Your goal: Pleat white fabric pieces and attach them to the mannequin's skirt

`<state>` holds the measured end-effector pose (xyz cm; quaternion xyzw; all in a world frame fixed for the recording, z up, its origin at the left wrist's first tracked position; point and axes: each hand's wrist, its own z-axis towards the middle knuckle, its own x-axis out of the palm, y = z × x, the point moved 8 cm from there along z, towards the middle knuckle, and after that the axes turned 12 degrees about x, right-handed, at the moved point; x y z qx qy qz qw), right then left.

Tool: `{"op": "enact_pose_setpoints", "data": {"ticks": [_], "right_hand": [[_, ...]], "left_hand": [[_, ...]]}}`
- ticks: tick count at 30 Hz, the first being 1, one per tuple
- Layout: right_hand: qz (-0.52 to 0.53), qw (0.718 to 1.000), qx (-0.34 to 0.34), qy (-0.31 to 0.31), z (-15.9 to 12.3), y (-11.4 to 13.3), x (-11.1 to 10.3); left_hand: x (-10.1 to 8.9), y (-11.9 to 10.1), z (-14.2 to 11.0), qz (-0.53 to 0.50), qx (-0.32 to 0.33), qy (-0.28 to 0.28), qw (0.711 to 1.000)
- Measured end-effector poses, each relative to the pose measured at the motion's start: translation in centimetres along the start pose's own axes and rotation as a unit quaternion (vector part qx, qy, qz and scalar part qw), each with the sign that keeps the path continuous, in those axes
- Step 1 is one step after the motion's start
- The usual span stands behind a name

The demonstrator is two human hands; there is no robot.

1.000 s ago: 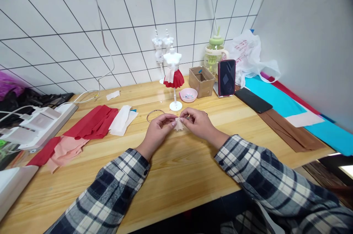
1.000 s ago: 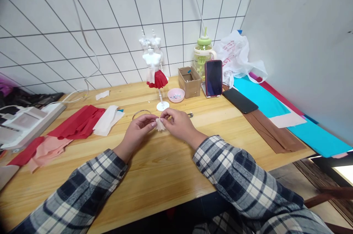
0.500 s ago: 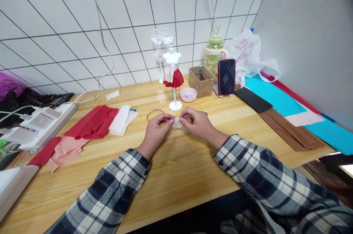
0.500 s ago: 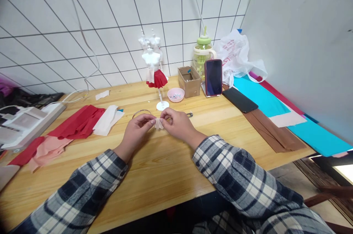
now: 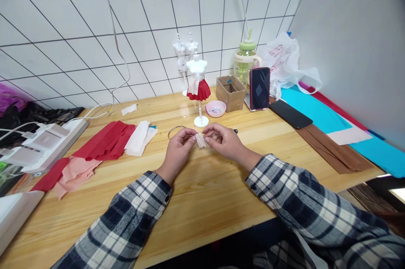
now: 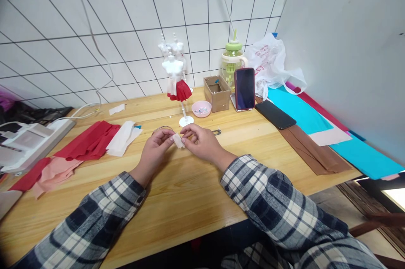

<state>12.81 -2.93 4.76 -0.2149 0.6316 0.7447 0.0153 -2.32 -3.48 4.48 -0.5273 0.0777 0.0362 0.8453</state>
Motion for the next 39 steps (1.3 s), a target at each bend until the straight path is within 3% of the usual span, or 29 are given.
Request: {"op": "enact_pose_setpoints", "data": {"ticks": [15,25,39], "right_hand": [[-0.041,0.999,-0.014,-0.024,0.1,0.3,-0.2],[-0.113,0.992,-0.047,-0.034,-0.4,1.6,-0.2],[-0.100,0.994,-0.022,-0.038,0.0,0.6,-0.4]], "left_hand": [[0.6,0.0,0.0,0.025,0.019,0.036,0.999],[0.7,-0.6,0.1,0.001,0.018,0.035,0.999],[0.1,0.3,0.0,-0.042,-0.003,0.004,0.999]]}}
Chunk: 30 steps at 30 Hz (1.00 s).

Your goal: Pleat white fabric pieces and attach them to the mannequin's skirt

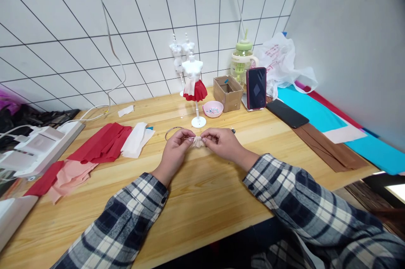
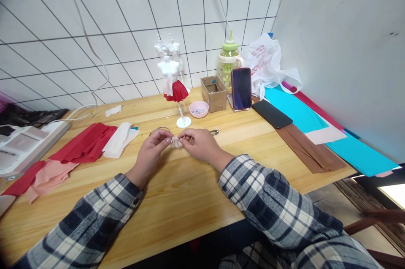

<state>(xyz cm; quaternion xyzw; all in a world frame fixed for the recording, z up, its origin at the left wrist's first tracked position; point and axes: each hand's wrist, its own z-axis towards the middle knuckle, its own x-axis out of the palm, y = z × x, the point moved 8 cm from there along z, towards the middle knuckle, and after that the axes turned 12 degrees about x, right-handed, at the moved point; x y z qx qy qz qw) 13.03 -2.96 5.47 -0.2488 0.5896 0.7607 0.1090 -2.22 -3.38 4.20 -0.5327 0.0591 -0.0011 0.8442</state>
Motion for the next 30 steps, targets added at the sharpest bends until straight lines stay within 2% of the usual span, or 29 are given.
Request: {"op": "enact_pose_setpoints", "data": {"ticks": [8,11,15,20,26,30], "right_hand": [[0.030,1.000,0.002,-0.001,-0.1,0.0,-0.2],[0.049,0.998,-0.026,-0.003,-0.5,0.9,-0.6],[0.023,0.998,-0.059,0.012,-0.7,1.8,-0.2],[0.043,0.998,-0.037,0.004,-0.3,1.0,0.3],[0.031,0.999,-0.040,-0.016,-0.3,0.9,0.1],[0.037,0.999,-0.012,-0.015,-0.2,0.5,0.1]], "left_hand": [[0.2,0.5,-0.2,-0.050,-0.026,-0.009,0.998],[0.4,0.5,-0.2,-0.058,-0.038,-0.005,0.998],[0.7,0.1,-0.3,-0.063,-0.038,0.008,0.997],[0.6,-0.1,-0.4,-0.055,-0.041,-0.001,0.998],[0.6,-0.2,-0.4,-0.046,-0.041,-0.005,0.998],[0.5,-0.3,-0.4,-0.039,-0.032,-0.013,0.999]]}}
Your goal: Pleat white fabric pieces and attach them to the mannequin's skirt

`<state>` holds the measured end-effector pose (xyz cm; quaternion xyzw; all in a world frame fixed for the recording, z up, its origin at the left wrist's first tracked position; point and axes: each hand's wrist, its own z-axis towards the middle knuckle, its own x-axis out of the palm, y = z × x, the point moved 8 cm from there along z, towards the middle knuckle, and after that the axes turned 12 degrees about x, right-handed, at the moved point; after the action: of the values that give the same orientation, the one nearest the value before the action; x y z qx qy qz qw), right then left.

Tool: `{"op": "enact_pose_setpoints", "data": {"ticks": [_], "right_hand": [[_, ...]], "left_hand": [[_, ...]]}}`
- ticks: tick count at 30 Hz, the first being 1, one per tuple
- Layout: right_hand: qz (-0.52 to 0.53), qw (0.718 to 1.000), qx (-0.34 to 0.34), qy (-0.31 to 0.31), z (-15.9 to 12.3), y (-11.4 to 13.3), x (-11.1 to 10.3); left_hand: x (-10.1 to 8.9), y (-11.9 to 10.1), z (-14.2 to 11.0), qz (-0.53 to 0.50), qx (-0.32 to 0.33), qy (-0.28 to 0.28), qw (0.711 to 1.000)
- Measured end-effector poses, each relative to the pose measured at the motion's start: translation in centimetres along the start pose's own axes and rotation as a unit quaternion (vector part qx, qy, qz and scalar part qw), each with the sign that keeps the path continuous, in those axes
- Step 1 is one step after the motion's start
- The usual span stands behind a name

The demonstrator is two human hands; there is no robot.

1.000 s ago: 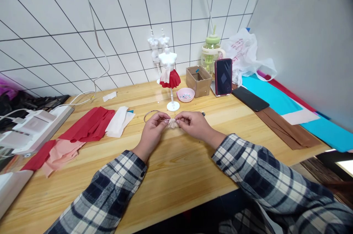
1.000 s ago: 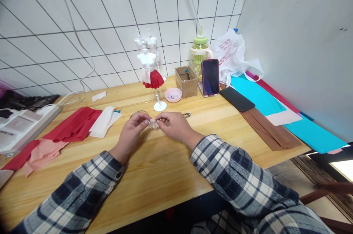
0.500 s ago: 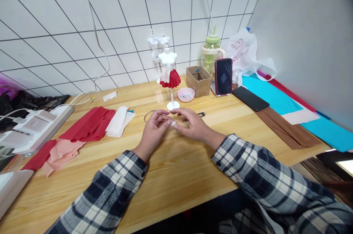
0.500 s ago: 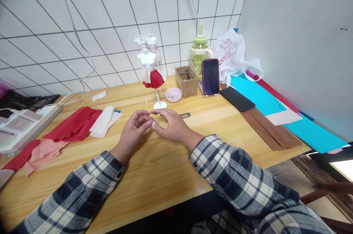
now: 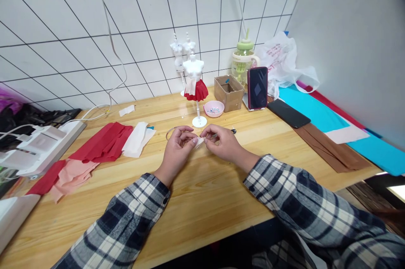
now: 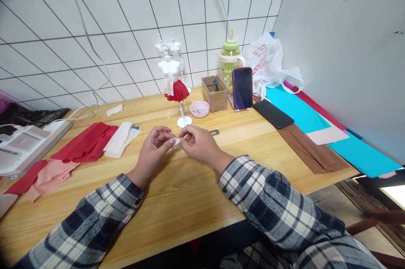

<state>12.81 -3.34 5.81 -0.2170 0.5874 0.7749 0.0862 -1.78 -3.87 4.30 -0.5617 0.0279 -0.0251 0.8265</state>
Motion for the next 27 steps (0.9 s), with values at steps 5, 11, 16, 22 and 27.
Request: {"op": "enact_pose_setpoints", "data": {"ticks": [5,11,16,22,27], "right_hand": [[0.018,0.999,0.011,0.030,-0.08,-0.02,0.40],[0.003,0.999,0.002,0.034,-0.16,0.14,0.56],[0.002,0.999,0.016,0.028,0.04,-0.49,0.70],[0.009,1.000,0.011,0.013,0.15,-0.59,0.46],[0.018,1.000,0.025,0.007,0.15,-0.62,0.30]], "left_hand": [[0.04,0.06,0.02,-0.001,0.003,0.002,1.000],[0.00,0.11,-0.06,-0.014,-0.007,-0.008,1.000],[0.16,0.37,-0.08,-0.015,-0.015,0.004,1.000],[0.32,-0.06,-0.20,0.035,0.014,0.024,0.999],[0.26,-0.29,-0.19,0.043,0.027,0.020,0.998]]}}
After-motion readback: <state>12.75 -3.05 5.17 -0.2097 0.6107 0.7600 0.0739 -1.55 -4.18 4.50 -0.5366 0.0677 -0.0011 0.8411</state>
